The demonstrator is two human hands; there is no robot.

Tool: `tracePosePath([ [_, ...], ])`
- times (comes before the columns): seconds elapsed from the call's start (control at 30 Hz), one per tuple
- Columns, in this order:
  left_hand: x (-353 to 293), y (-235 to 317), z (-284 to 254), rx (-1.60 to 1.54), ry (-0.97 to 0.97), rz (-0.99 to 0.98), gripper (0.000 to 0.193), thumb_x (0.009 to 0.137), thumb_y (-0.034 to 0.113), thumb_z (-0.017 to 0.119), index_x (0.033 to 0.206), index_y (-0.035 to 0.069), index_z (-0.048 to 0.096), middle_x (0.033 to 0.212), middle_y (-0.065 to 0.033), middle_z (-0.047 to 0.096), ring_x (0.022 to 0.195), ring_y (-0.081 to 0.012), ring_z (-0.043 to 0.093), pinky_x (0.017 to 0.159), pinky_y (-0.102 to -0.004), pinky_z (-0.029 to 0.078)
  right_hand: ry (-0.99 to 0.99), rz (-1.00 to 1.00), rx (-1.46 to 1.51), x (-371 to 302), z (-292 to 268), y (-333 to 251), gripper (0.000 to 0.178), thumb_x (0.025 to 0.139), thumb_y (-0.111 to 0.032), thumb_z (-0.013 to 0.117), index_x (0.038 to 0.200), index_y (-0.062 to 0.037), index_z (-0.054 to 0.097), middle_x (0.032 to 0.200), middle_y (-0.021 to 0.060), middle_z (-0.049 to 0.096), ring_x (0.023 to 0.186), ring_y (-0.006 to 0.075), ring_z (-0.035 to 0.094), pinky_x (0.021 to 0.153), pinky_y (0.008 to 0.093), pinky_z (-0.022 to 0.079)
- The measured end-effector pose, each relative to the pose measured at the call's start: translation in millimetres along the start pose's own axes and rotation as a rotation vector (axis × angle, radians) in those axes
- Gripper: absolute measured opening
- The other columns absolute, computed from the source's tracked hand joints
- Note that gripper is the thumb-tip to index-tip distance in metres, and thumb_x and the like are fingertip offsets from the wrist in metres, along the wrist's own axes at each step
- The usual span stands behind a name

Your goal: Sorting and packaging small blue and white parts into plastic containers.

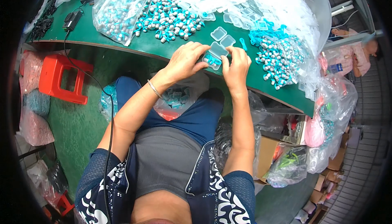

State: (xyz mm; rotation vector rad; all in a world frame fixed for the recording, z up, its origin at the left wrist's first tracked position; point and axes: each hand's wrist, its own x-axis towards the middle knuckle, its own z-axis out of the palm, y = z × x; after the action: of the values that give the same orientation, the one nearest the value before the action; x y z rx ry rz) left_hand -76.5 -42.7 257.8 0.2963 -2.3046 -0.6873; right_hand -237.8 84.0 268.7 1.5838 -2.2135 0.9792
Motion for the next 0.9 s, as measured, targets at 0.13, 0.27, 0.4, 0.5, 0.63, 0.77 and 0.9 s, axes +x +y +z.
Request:
tracePosePath([
  [0.13, -4, -3, 4, 0.007, 0.024, 0.026, 0.04, 0.074, 0.018, 0.079, 0.11, 0.005, 0.066, 0.099, -0.0092, 0.062, 0.092, -0.0289, 0.06, 0.081, -0.0403, 0.05, 0.069, 0.009, 0.136, -6, -3, -13, 0.024, 0.079, 0.004, 0.069, 0.101, -0.0031, 0.064, 0.098, 0.0113, 0.064, 0.086, 0.0298, 0.063, 0.076, 0.0393, 0.05],
  [0.27, -6, -4, 7, 0.036, 0.021, 0.063, 0.041, 0.075, 0.018, 0.079, 0.111, 0.005, 0.066, 0.099, -0.0082, 0.062, 0.089, -0.028, 0.059, 0.078, -0.0397, 0.05, 0.132, -0.111, 0.154, -12, -1, -18, 0.019, 0.079, 0.005, 0.067, 0.096, -0.0012, 0.065, 0.093, 0.014, 0.066, 0.088, 0.0323, 0.065, 0.076, 0.0398, 0.053],
  [0.4, -10, 4, 4, 0.137, 0.007, 0.043, 0.04, 0.076, 0.016, 0.077, 0.113, 0.005, 0.065, 0.101, -0.0068, 0.062, 0.091, -0.0268, 0.058, 0.078, -0.0394, 0.048, 0.145, -0.168, 0.112, -21, 2, -20, 0.024, 0.079, 0.003, 0.068, 0.103, -0.0008, 0.066, 0.097, 0.015, 0.067, 0.091, 0.0333, 0.065, 0.08, 0.0408, 0.053],
  [0.5, -15, 11, 4, 0.174, 0.01, 0.01, 0.041, 0.077, 0.014, 0.075, 0.116, 0.005, 0.064, 0.104, -0.0064, 0.061, 0.094, -0.0267, 0.057, 0.079, -0.0397, 0.046, 0.146, -0.16, 0.125, -28, 4, -22, 0.026, 0.08, 0.003, 0.068, 0.105, -0.0006, 0.066, 0.1, 0.0162, 0.066, 0.093, 0.0337, 0.065, 0.081, 0.0413, 0.053],
  [0.63, -16, 14, 2, 0.132, 0.023, -0.067, 0.047, 0.078, 0.013, 0.074, 0.122, 0.006, 0.061, 0.108, -0.0078, 0.061, 0.099, -0.0282, 0.057, 0.082, -0.0404, 0.046, 0.143, -0.172, 0.148, -34, 7, -20, 0.027, 0.08, 0.003, 0.068, 0.107, -0.0004, 0.066, 0.103, 0.0166, 0.066, 0.095, 0.0338, 0.065, 0.083, 0.0416, 0.054],
  [0.77, -5, 12, -6, 0.047, 0.027, 0.026, 0.051, 0.078, 0.012, 0.074, 0.127, 0.009, 0.059, 0.113, -0.0097, 0.061, 0.103, -0.0299, 0.057, 0.084, -0.0411, 0.046, 0.141, -0.165, 0.166, -39, 7, -22, 0.03, 0.08, 0.004, 0.068, 0.11, -0.0004, 0.067, 0.105, 0.0168, 0.066, 0.097, 0.034, 0.066, 0.084, 0.0413, 0.054],
  [0.9, 2, -3, -4, 0.036, -0.108, 0.144, 0.043, 0.079, 0.013, 0.074, 0.12, 0.009, 0.064, 0.115, -0.0082, 0.062, 0.102, -0.0286, 0.059, 0.084, -0.0407, 0.048, 0.134, -0.106, 0.223, -39, 1, -21, 0.03, 0.08, 0.005, 0.066, 0.11, -0.0001, 0.067, 0.106, 0.0162, 0.067, 0.098, 0.033, 0.066, 0.085, 0.0395, 0.054],
])
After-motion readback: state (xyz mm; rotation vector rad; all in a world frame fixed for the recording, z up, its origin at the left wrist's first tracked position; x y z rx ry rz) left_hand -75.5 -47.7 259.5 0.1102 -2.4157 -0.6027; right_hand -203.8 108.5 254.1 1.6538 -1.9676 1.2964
